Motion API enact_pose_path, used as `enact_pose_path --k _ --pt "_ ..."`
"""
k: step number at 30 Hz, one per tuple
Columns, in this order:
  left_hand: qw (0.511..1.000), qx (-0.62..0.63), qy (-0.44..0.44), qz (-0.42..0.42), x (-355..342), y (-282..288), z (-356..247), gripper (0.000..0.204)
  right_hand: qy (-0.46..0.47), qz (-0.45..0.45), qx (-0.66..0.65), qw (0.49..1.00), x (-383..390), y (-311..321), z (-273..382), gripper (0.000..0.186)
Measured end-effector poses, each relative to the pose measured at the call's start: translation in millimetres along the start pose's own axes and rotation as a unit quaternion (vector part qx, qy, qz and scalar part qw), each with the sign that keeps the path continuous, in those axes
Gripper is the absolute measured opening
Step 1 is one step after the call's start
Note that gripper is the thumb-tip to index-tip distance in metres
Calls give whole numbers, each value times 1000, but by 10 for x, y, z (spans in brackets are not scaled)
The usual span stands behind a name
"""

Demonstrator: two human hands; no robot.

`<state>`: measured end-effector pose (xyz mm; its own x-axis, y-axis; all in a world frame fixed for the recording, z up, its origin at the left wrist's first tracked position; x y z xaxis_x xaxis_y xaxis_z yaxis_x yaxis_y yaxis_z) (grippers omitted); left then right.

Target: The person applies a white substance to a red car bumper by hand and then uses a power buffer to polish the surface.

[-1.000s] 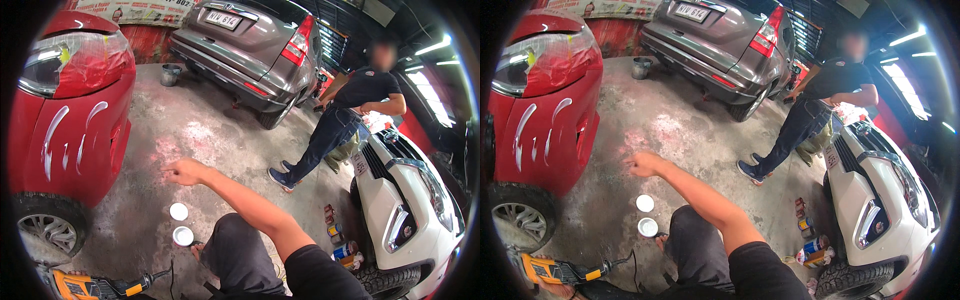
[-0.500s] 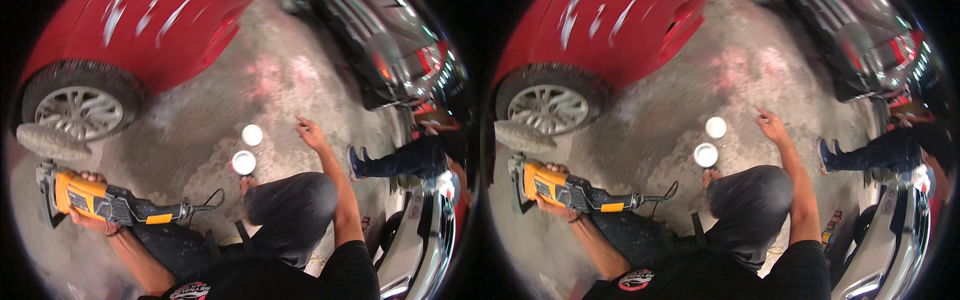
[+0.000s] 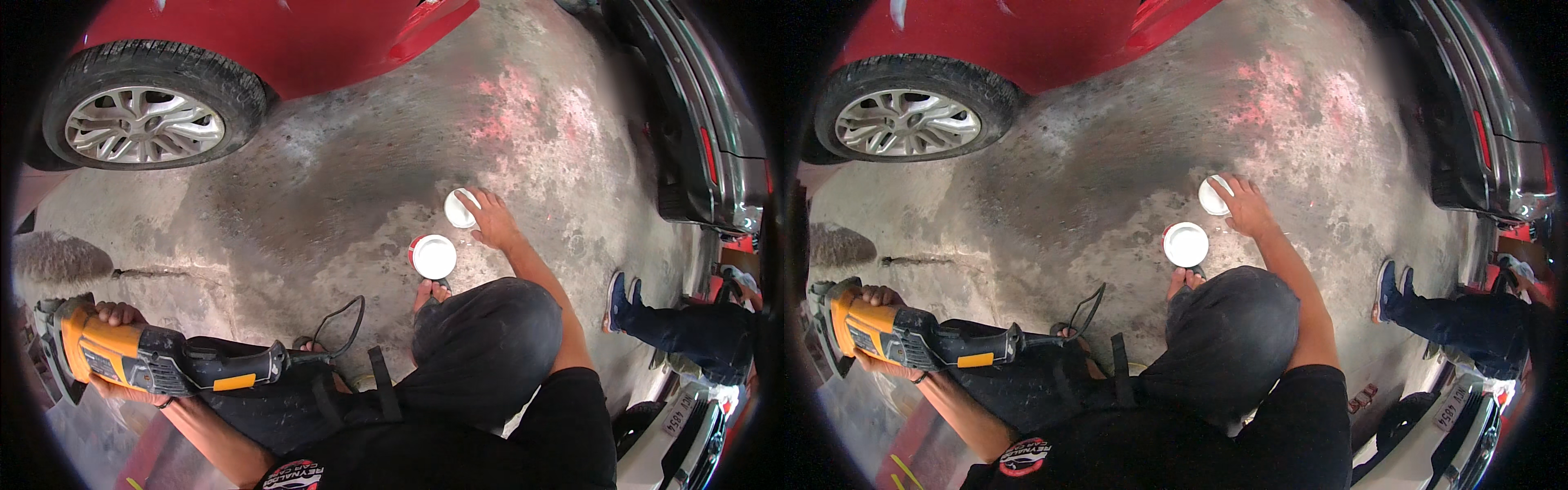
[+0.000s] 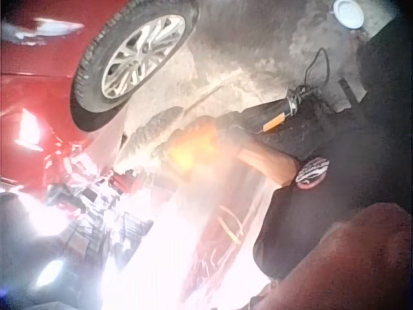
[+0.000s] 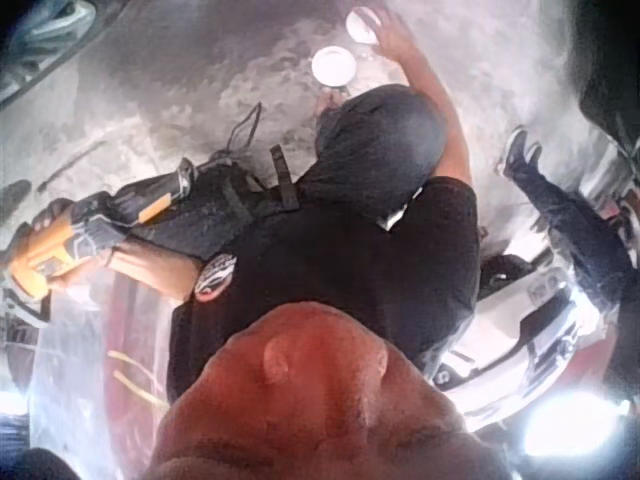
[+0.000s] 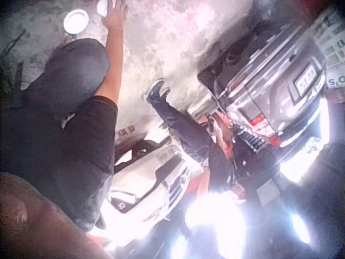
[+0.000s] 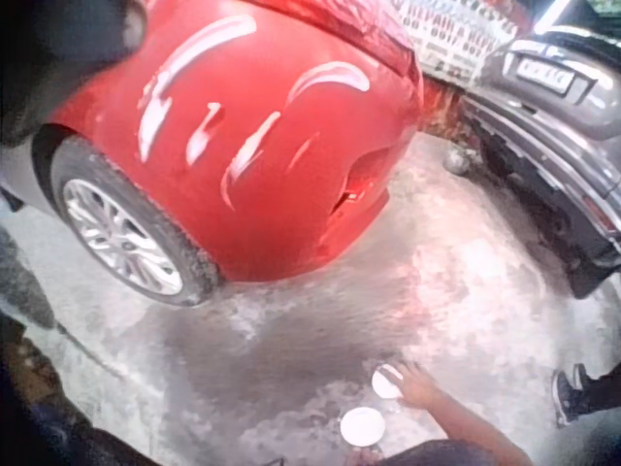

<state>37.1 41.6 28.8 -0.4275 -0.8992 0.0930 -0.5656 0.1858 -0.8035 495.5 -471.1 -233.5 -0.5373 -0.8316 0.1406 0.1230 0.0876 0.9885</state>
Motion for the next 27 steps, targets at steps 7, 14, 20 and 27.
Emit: enact_pose_path --k 7,14,20,27 --pt "1000 -15 -12 4 105 -151 4 100 -21 64 -7 998 -263 -337 -102 117" --pt "999 2 17 29 61 -281 201 103 -293 -57 2 954 105 -409 -569 96" --pt "1000 -15 12 5 27 -239 215 105 -230 -151 -13 961 343 -461 -252 101" --pt "999 -37 -1 5 18 -208 147 104 -279 -77 -73 954 355 -733 -286 103"
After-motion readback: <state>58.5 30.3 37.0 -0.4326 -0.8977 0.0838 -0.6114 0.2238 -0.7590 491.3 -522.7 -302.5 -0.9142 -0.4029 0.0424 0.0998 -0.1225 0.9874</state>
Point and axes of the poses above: each hand's wrist, its own x-axis away from the middle knuckle, its own y-axis out of the back of the hand, z = x × y, the point moved 9 cm from there along -x, towards the middle knuckle, and after that the axes turned 15 degrees about -z, right-handed, at the moved point
